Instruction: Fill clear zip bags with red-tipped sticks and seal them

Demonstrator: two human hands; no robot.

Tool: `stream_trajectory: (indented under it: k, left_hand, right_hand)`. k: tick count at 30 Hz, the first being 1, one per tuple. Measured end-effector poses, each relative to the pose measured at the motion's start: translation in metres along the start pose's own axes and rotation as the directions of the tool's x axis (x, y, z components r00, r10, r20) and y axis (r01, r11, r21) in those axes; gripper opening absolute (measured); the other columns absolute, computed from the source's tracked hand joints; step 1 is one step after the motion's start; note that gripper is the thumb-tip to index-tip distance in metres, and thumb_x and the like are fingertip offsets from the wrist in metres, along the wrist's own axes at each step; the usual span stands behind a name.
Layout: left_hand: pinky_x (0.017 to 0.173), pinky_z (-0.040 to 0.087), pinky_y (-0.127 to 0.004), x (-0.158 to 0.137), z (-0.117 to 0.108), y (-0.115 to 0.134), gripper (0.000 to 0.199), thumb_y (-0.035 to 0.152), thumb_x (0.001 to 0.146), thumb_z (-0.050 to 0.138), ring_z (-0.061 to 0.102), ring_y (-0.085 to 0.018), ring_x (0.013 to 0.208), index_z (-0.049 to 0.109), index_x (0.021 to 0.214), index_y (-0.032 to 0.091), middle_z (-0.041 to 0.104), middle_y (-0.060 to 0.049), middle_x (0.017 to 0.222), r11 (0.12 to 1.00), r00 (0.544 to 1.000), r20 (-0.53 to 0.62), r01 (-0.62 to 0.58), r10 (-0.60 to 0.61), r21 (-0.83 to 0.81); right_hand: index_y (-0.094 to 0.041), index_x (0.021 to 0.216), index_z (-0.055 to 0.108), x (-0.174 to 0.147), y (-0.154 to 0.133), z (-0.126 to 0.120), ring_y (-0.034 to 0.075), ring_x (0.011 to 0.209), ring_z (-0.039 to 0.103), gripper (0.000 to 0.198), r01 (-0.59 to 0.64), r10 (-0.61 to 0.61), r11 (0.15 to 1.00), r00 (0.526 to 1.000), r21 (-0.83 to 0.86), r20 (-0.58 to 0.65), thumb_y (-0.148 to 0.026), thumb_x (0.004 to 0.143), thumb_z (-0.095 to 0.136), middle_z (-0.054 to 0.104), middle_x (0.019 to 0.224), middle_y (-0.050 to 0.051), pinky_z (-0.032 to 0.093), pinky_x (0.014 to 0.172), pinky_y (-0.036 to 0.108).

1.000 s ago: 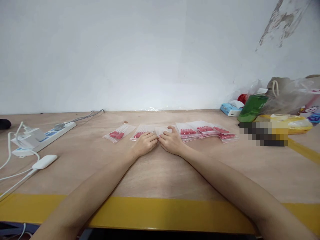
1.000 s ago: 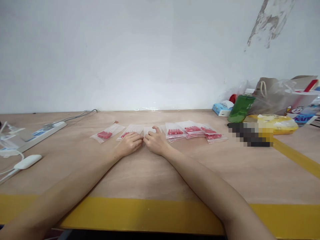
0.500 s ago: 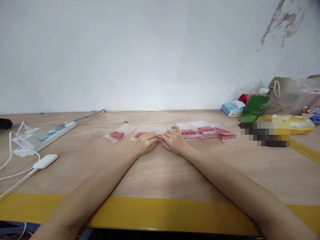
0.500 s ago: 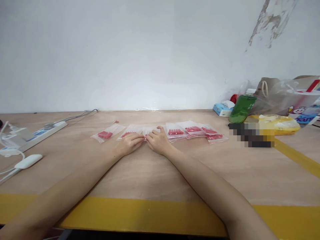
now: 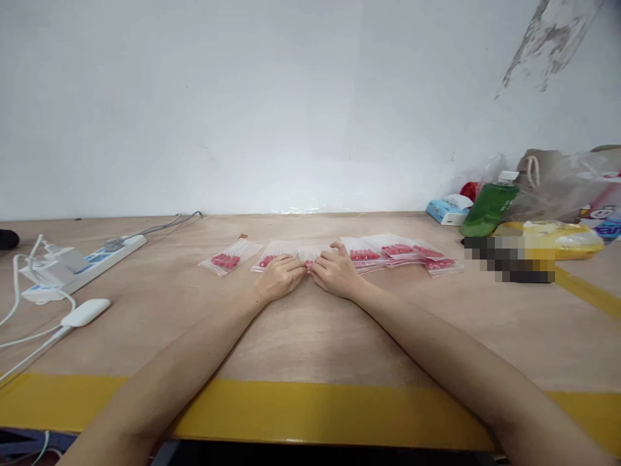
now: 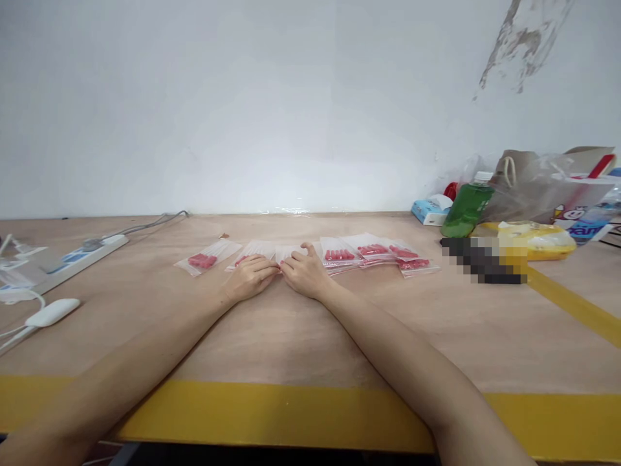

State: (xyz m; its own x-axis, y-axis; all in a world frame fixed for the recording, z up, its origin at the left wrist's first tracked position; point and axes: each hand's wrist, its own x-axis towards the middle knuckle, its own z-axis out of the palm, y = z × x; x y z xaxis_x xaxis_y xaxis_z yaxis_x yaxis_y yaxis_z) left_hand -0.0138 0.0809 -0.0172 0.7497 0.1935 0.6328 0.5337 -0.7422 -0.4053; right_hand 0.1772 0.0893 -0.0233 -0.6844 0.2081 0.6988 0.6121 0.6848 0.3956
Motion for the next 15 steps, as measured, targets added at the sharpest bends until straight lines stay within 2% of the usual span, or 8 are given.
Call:
stream_trajectory:
  k: [12, 15]
  left_hand:
    - [0.074, 0.045, -0.029, -0.0031, -0.0027, 0.0014, 0.016, 0.018, 0.087, 0.045, 0.059, -0.014, 0.077, 0.06, 0.083, 0.017, 0.066, -0.003, 0.084, 0.991, 0.996, -0.008, 0.087, -0.088, -0.106]
    - [0.076, 0.046, -0.031, -0.0004, -0.0017, 0.005, 0.013, 0.019, 0.086, 0.047, 0.059, -0.016, 0.084, 0.06, 0.086, 0.017, 0.064, -0.005, 0.091, 0.985, 0.991, -0.004, 0.135, -0.136, -0.103]
  right_hand:
    - [-0.017, 0.068, 0.057, -0.0075, 0.004, 0.0005, 0.013, 0.072, 0.045, 0.023, -0.043, 0.044, 0.999, 0.999, 0.013, -0.021, -0.022, 0.084, 0.041, 0.059, 0.064, 0.001, 0.017, 0.091, 0.041]
    - [-0.016, 0.069, 0.056, -0.0062, 0.0039, -0.0002, 0.013, 0.072, 0.045, 0.023, -0.03, 0.03, 1.0, 0.999, 0.009, -0.017, -0.022, 0.085, 0.04, 0.058, 0.065, 0.001, 0.017, 0.091, 0.041]
